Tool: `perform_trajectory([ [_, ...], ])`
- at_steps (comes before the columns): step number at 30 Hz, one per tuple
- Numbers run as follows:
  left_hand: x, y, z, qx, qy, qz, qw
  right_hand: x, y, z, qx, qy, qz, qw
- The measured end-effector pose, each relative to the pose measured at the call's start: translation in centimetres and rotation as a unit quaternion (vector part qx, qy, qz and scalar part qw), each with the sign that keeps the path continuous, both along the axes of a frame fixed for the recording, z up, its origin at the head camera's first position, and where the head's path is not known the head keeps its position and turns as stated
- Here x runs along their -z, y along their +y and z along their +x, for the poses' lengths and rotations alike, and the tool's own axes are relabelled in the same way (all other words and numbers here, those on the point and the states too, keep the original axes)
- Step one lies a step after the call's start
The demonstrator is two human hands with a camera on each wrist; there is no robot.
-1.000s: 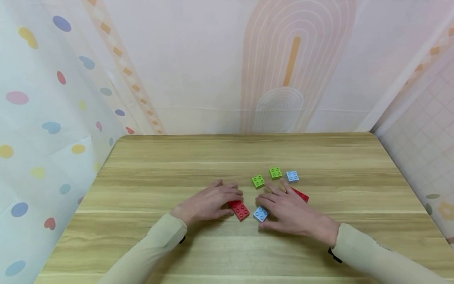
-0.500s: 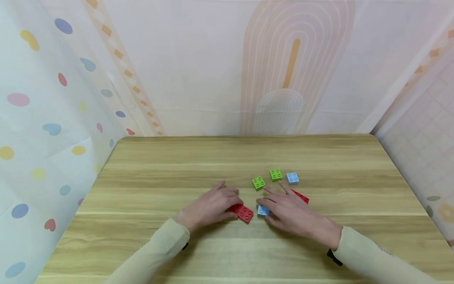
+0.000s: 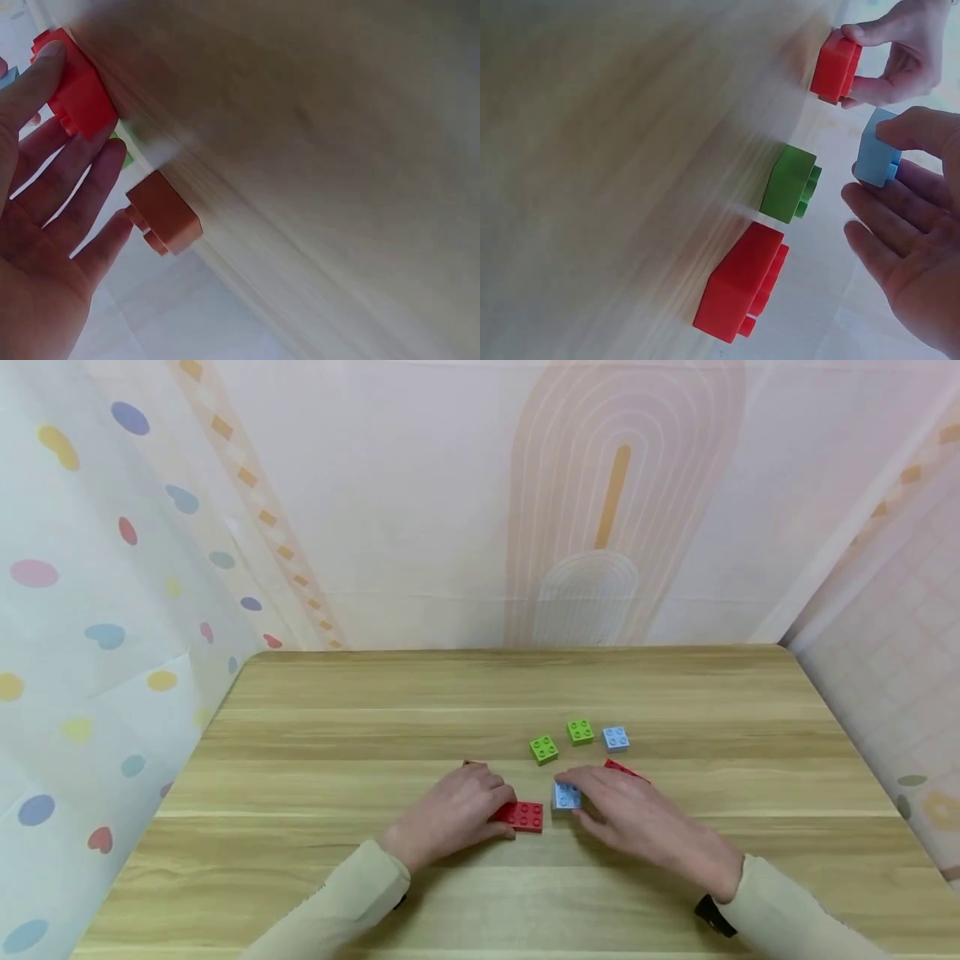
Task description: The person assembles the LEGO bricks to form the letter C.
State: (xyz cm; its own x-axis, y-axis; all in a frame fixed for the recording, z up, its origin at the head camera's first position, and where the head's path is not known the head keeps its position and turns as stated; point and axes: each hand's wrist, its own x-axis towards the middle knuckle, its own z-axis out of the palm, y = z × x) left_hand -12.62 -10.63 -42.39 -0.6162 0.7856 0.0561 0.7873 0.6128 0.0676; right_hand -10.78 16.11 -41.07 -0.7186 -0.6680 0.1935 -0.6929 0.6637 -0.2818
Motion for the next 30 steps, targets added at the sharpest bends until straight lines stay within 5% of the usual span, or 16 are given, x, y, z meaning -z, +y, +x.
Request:
perform_trajectory([
  [12,0.3,0.1,0.3,0.004,0.019,0.017,0.9997,-0.1,-0.8,0.7,0.001,-0.111,-0.028,0.9935],
  [30,0.0,0.4,0.2,-0.006,0.001,0.011,0.9999,0.2,-1.8,0.0,-0.036,-0.118,-0.016,0.9922],
])
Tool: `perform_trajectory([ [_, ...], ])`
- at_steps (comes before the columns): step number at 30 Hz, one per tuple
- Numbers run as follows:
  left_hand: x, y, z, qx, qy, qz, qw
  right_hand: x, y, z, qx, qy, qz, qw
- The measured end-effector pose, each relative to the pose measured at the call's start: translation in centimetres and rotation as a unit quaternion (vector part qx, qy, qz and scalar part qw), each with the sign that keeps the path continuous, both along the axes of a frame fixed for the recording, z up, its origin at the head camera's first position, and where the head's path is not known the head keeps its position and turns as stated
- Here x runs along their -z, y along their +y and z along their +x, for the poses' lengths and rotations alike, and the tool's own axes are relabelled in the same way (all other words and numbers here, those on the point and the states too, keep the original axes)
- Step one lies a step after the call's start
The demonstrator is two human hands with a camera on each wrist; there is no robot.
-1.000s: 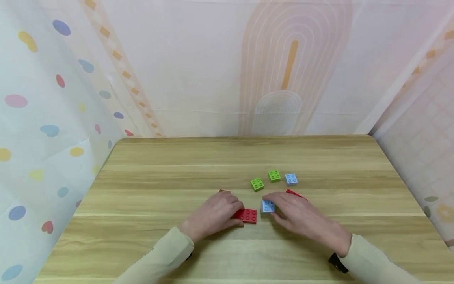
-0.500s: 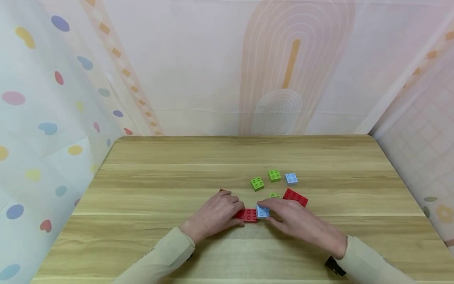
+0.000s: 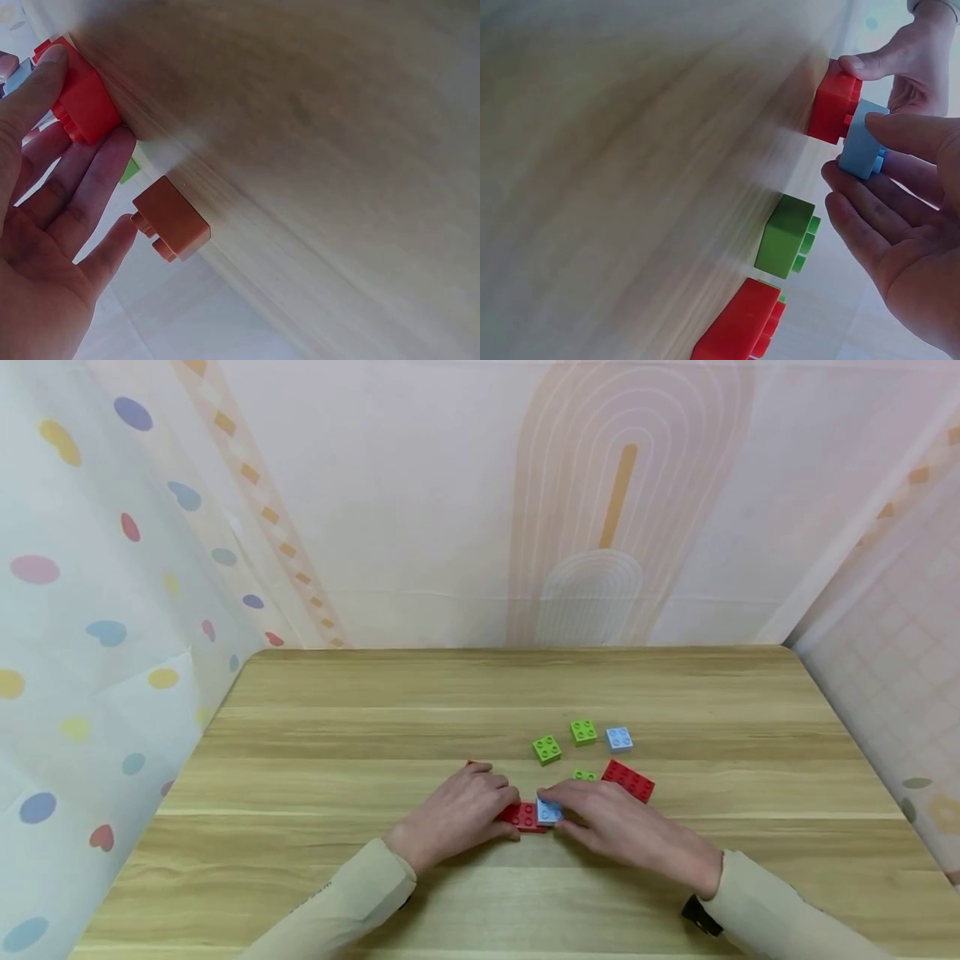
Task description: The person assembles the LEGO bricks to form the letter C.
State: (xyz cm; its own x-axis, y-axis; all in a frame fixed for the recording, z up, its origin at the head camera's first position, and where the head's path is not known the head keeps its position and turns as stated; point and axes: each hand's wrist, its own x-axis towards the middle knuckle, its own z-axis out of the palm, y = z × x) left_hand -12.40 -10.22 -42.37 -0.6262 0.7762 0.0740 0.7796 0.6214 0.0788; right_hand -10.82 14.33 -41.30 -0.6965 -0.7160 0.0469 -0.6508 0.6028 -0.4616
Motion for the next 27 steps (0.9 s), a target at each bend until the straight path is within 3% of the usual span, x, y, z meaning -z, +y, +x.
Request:
perform_trajectory([
  [12,0.17,0.07,-0.07,-0.005,0.001,-0.003,1.0,-0.37,-0.3,-0.03,-0.009,-0.001,0.006,0.9999],
  [27,0.15,0.11,0.11,-0.011,0.0,-0.008,0.9999,-0.24,-0.53,0.22,-0.008,0.028,0.019,0.9994],
])
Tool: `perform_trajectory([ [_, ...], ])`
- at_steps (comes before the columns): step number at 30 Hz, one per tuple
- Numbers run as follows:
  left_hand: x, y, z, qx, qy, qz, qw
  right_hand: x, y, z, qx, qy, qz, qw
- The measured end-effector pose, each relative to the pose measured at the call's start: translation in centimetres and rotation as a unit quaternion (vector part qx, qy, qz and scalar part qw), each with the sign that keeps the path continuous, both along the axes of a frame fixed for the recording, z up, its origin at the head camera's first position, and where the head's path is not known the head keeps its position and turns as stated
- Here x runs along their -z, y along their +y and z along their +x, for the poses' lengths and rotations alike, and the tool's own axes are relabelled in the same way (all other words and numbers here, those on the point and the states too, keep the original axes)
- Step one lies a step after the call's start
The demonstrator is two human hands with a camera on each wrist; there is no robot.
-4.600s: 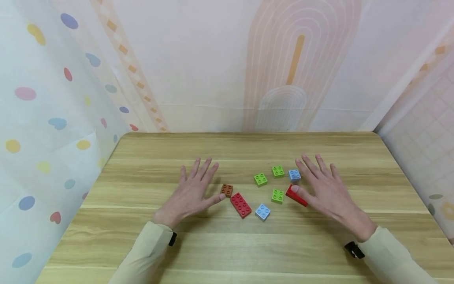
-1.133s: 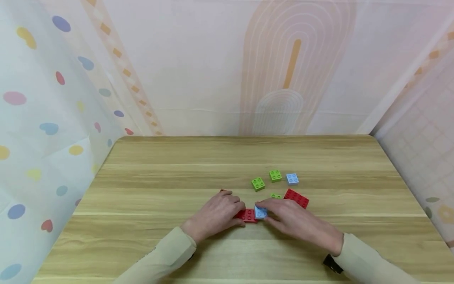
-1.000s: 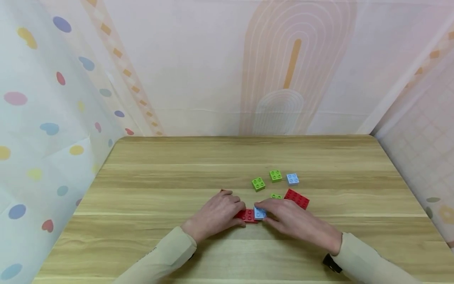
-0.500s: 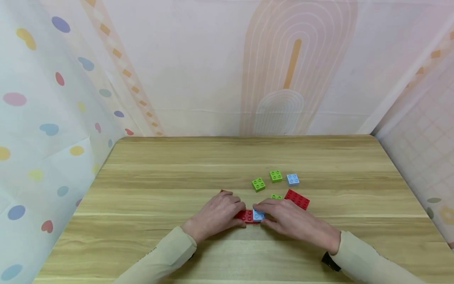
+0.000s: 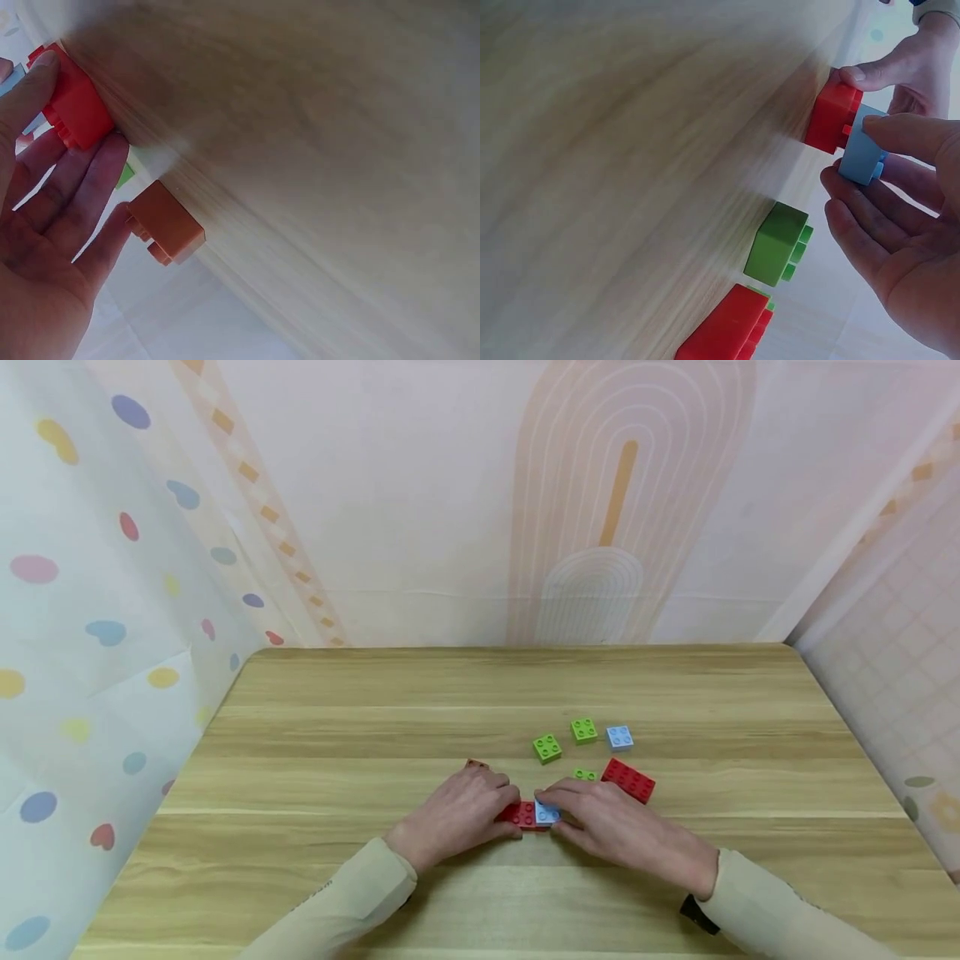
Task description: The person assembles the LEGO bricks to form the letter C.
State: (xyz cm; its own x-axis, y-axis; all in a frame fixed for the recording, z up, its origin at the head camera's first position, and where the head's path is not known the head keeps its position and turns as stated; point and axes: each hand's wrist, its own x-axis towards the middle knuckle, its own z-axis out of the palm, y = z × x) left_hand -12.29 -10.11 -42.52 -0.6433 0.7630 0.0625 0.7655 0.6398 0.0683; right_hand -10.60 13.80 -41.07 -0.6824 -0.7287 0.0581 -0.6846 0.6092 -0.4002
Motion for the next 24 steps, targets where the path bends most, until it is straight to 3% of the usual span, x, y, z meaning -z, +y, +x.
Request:
perform_trajectory([
  [4,0.02,-0.1,0.21,-0.005,-0.02,0.006,0.9998,0.01,-0.08,0.01,0.001,-0.001,0.0,1.0],
  [9,-0.18,-0.5,0.65,-0.021,-0.081,0.022,0.9962,0.12,-0.08,-0.01,0.006,0.002,0.005,1.0],
  [17,0.1,-0.77,0.23,-0.039,-0.162,0.081,0.9826,0.2,-0.02,-0.48,0.019,-0.042,0.002,0.9989],
  [24,0.16,-0.9,-0.33,-0.048,-0.2,0.111,0.9723,-0.1,-0.25,-0.63,0.026,-0.065,0.002,0.9975],
])
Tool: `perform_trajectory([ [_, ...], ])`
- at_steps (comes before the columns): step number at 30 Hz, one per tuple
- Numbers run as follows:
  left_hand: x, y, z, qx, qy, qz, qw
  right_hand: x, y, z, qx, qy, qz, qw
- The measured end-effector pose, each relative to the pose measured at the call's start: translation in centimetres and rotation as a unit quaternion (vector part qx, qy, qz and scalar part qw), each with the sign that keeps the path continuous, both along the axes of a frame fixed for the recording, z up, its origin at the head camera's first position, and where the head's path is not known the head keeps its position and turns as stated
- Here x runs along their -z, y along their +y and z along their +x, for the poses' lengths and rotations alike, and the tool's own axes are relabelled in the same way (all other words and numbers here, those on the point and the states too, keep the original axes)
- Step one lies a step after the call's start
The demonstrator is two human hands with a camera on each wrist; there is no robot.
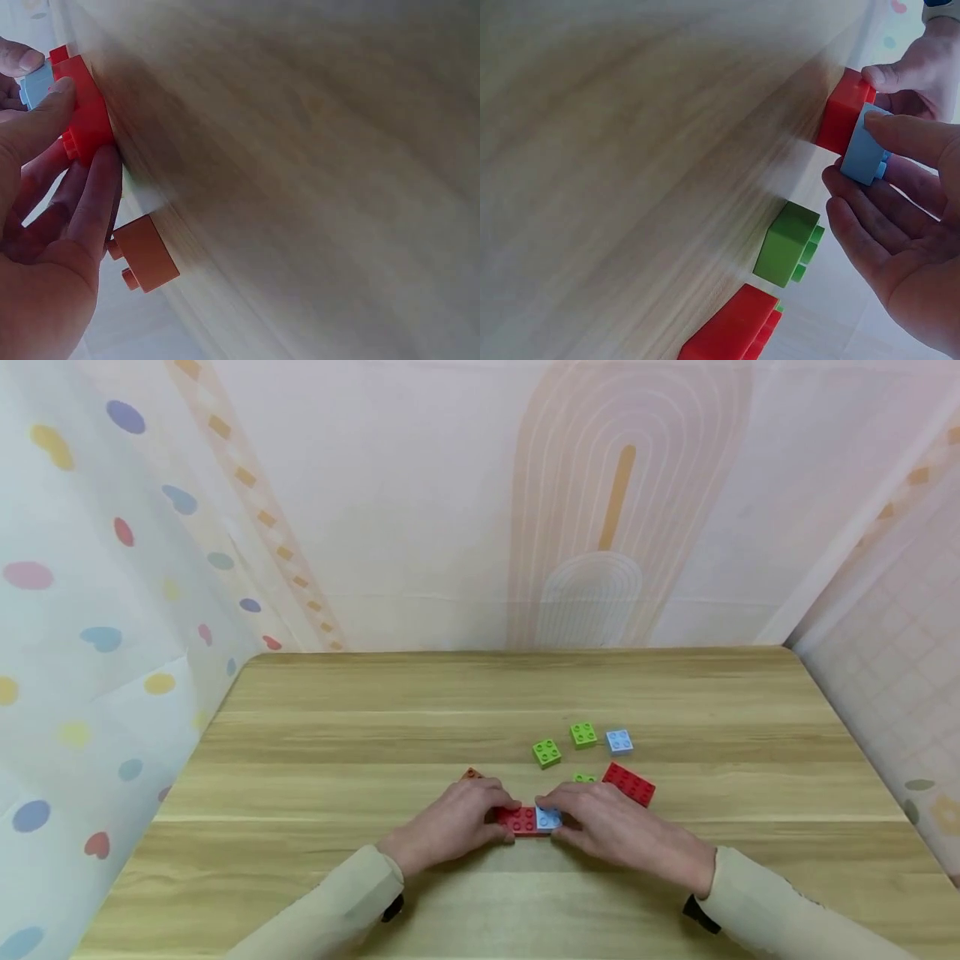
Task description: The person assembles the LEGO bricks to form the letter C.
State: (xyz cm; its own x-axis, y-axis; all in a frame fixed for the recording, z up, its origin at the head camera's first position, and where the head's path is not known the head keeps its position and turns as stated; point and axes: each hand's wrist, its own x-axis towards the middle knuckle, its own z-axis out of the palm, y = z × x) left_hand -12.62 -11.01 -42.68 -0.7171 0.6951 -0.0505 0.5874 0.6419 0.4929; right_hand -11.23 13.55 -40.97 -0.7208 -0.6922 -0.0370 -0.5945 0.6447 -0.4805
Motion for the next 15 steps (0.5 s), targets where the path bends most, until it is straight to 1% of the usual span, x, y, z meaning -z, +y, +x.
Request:
perform_trajectory([
  [6,-0.5,0.0,0.1,-0.009,-0.001,0.002,1.0,-0.1,-0.3,0.3,0.012,0.015,-0.009,0.9998],
  [12,-1.0,0.2,0.5,0.011,0.014,-0.02,0.9996,-0.1,-0.4,0.5,0.029,0.01,-0.005,0.9995],
  [15,-1.2,-0.2,0.7,0.012,0.029,-0.02,0.9993,0.0,-0.3,0.6,0.032,0.016,0.0,0.9994],
])
